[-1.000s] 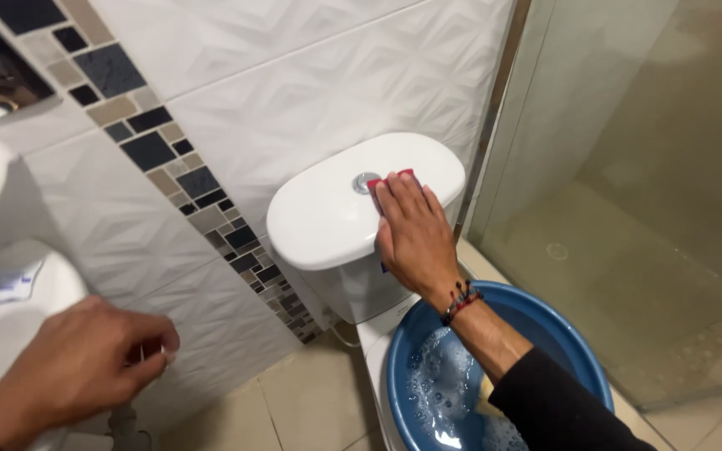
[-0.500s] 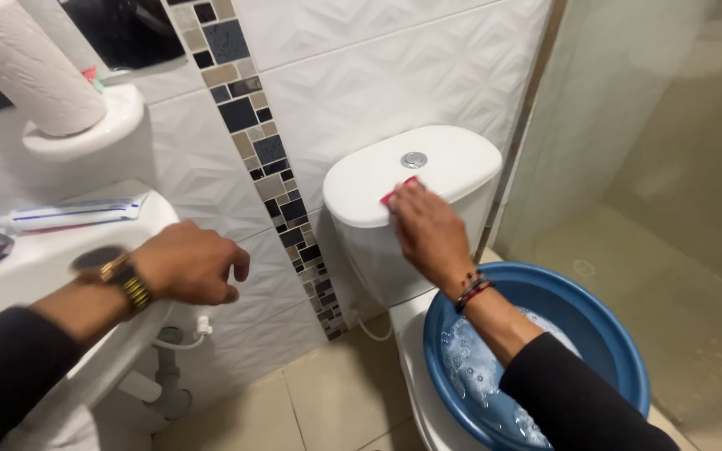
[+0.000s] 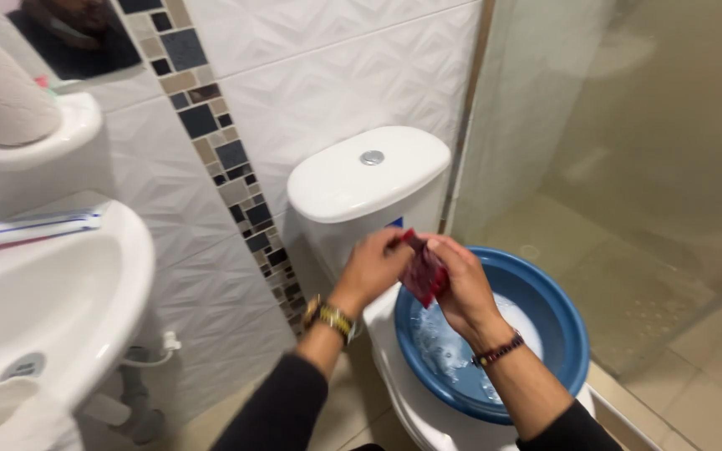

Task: The recorder organizes toiletries and cleans the exterior of the toilet using a sponge and soapy water.

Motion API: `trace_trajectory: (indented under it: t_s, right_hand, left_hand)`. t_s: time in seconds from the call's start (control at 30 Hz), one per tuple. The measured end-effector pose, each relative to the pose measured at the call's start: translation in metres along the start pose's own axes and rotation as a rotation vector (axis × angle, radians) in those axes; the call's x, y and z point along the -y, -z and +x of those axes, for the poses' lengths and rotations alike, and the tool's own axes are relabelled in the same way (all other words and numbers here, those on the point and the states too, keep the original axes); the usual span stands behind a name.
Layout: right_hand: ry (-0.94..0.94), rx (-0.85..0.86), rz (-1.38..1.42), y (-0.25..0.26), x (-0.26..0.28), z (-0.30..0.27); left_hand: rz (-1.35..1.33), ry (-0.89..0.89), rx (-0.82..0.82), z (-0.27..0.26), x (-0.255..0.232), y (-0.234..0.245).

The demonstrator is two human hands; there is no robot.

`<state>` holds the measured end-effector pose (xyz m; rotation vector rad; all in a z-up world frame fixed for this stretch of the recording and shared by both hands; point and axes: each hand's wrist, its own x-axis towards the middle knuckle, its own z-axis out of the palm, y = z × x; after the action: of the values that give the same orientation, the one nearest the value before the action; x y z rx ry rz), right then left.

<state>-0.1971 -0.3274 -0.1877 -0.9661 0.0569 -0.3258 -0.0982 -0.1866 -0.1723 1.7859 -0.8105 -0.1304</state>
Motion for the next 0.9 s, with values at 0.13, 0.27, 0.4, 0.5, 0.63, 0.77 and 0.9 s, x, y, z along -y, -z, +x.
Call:
trace_trajectory:
  t_s: [0.13,0.27,0.4,0.5,0.63,0.77,0.9]
  right_hand:
    - [-0.144,-0.102,-0.155,0.025,0.005,-0.029]
    - [-0.111,-0.222,-0.437,0.09,-0.015,-0.048]
    - [-0.035,-0.233,-0.755,0.153,-0.039,-0.058]
    - [-0.231,-0.204,-1.389,0.163,-0.035,-0.061]
    - [-0.382,-0.093,-1.252,0.19,-0.065,-0.023]
    - [-0.415,-0.106,-1.393,0.202,-0.12,0.025]
    - [-0.319,-0.097,-1.738,0.17,-0.139,0.027]
  left_hand:
    - [0.132,0.027,-0.167,-0.039,-0.003,-0.019]
    - [0.134,0.046,-0.158,-0.056,0.01,-0.038]
    - [0.047,0.21,-0.125,-0.065,0.013,-0.056]
    - [-0.153,0.07,-0.267,-0.07,0.046,-0.071]
    - [-0.871,0.535,-0.244,-0.072,0.044,-0.065]
    - [-1.003,0.461,-0.209,-0.072,0.047,-0.064]
    - [-1.149,0.403,-0.189,-0.072,0.085,-0.072]
